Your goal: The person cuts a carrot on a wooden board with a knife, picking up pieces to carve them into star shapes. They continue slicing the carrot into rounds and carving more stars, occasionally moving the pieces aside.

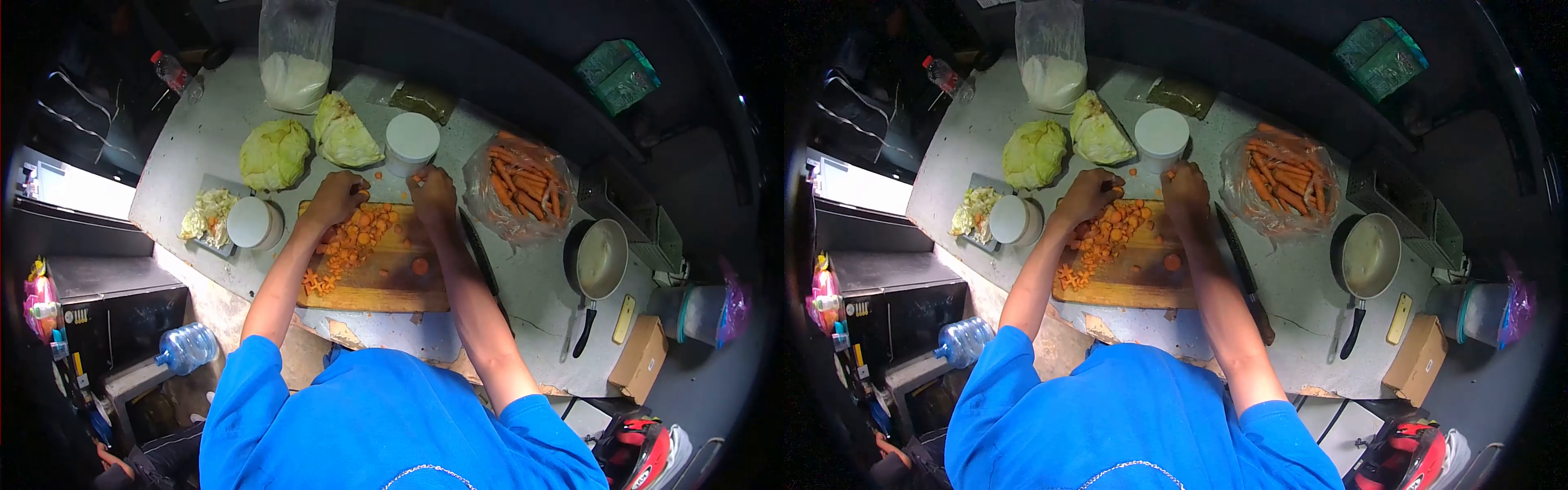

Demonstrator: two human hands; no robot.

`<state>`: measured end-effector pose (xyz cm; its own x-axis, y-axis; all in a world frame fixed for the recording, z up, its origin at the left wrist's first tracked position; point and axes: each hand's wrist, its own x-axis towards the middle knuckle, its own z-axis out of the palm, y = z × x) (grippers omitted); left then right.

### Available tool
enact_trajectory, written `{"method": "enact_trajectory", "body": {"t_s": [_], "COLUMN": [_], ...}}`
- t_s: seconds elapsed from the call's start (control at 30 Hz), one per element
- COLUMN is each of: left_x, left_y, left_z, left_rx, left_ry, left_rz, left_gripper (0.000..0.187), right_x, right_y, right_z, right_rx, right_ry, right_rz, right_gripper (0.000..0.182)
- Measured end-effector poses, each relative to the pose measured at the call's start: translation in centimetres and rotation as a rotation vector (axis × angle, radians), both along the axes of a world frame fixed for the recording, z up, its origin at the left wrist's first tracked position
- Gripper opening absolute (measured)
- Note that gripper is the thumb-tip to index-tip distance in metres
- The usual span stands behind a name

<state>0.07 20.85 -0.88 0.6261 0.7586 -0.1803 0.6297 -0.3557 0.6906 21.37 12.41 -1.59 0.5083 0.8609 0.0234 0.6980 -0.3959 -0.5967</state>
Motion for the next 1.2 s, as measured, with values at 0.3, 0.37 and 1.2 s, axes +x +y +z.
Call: {"method": "enact_trajectory", "body": {"t_s": [0.3,0.37,1.2], "left_x": [-3.0,-3.8,-4.1], "left_y": [-3.6,-4.2,-5.6], "left_z": [4.1,3.8,5.5], "left_rx": [0.054,-0.211,0.069], "left_ry": [-0.390,-0.321,-0.172], "left_rz": [0.121,0.076,0.081], "left_gripper": [0.018,0.016,0.022], "right_x": [-2.9,-2.7,-1.6], "right_y": [-4.9,-4.6,-0.5], "right_z": [6.3,3.4,2.2], "right_rx": [0.023,0.078,-0.260], "right_ry": [0.388,0.365,0.057], "right_rz": [0.214,0.277,0.083], "right_gripper": [0.024,0.023,0.022]}}
